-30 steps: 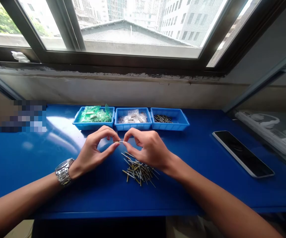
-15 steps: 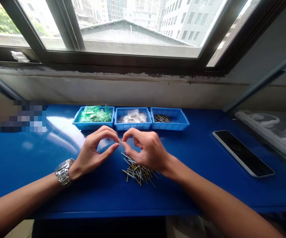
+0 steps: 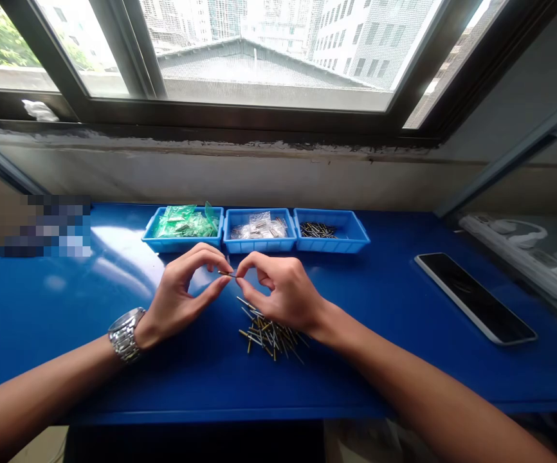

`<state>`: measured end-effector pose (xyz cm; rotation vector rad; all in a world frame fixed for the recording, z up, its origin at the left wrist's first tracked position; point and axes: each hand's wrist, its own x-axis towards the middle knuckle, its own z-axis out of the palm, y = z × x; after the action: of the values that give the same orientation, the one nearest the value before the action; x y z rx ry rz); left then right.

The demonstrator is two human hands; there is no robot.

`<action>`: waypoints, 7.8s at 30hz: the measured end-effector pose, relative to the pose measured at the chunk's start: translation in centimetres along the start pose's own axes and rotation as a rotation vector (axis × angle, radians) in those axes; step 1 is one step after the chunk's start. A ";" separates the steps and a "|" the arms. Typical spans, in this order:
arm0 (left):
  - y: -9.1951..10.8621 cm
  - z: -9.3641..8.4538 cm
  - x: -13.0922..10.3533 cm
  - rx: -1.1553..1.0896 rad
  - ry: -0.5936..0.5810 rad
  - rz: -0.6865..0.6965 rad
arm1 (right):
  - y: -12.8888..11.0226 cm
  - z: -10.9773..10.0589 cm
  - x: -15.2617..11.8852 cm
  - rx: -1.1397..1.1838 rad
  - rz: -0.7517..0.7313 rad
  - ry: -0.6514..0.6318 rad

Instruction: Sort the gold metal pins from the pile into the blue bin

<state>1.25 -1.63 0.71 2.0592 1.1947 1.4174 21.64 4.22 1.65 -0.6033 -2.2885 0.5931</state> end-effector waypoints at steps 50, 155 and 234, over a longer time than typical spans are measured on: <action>0.1 0.3 -0.1 -0.061 -0.098 -0.009 | -0.9 0.5 -0.4 -0.012 -0.130 0.182; -0.3 0.0 0.1 0.057 -0.089 -0.015 | 0.6 -2.3 0.5 -0.243 -0.041 -0.277; 0.0 0.2 0.1 0.000 0.013 -0.001 | -0.5 0.1 -0.1 -0.172 -0.224 0.233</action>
<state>1.46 -1.56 0.66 2.0519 1.2005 1.4329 21.53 3.80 1.84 -0.4615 -2.1592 0.2078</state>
